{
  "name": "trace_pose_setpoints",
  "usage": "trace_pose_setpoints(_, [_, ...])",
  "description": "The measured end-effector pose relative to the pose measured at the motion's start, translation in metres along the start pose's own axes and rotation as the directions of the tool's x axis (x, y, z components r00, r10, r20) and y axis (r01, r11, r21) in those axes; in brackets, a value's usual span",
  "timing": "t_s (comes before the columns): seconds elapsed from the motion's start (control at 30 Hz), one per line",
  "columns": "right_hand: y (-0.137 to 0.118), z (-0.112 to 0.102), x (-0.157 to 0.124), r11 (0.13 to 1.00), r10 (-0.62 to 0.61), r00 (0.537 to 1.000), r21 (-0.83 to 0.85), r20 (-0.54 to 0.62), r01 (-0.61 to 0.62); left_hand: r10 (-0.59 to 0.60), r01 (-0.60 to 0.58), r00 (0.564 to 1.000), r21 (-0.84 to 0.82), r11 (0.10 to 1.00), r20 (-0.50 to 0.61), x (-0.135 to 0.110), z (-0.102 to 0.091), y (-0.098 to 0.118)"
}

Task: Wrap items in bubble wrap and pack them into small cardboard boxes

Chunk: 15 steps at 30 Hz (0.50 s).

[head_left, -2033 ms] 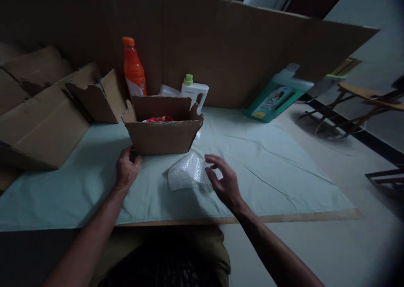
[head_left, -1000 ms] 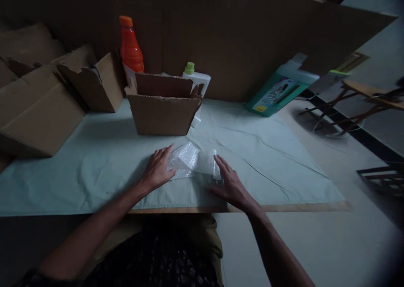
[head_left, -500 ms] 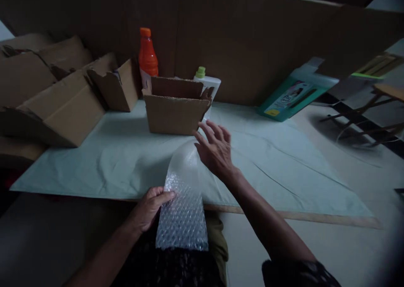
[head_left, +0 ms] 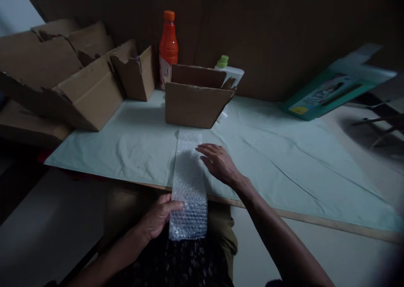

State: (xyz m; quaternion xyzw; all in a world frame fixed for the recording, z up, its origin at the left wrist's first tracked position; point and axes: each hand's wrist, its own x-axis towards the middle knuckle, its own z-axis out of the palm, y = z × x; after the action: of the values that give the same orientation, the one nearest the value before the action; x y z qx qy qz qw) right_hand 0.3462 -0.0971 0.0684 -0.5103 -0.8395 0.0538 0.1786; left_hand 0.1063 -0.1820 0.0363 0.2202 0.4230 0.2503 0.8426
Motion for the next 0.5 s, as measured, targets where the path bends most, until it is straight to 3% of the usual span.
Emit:
trace_pose_setpoints(0.1, [-0.005, 0.014, 0.033, 1.0, -0.026, 0.982, 0.01, 0.185, 0.025, -0.007, 0.008, 0.999, 0.022, 1.0, -0.037, -0.005, -0.003, -0.004])
trace_pose_setpoints(0.2, [0.002, 0.02, 0.065, 0.992, 0.128, 0.979, -0.031, 0.157, -0.125, 0.005, -0.004, 0.998, 0.022, 1.0, -0.066, -0.012, -0.007, -0.008])
trace_pose_setpoints(0.27, [0.012, 0.017, 0.072, 0.978, 0.208, 0.972, -0.046, 0.106, -0.204, 0.021, -0.02, 0.998, 0.019, 1.0, -0.062, -0.016, -0.009, -0.009])
trace_pose_setpoints(0.37, [0.019, 0.002, 0.049, 0.98, 0.199, 0.979, -0.031, 0.039, -0.198, 0.012, -0.014, 0.998, -0.037, 0.999, -0.059, -0.022, -0.014, -0.009])
trace_pose_setpoints(0.43, [0.012, -0.011, 0.013, 0.993, 0.118, 0.993, 0.004, 0.024, -0.118, -0.004, 0.001, 1.0, -0.08, 0.997, -0.03, -0.023, -0.017, -0.007])
trace_pose_setpoints(0.5, [-0.006, -0.023, -0.029, 0.999, -0.015, 0.994, 0.048, 0.108, 0.01, -0.017, 0.02, 1.0, -0.119, 0.993, 0.022, -0.023, -0.017, -0.005])
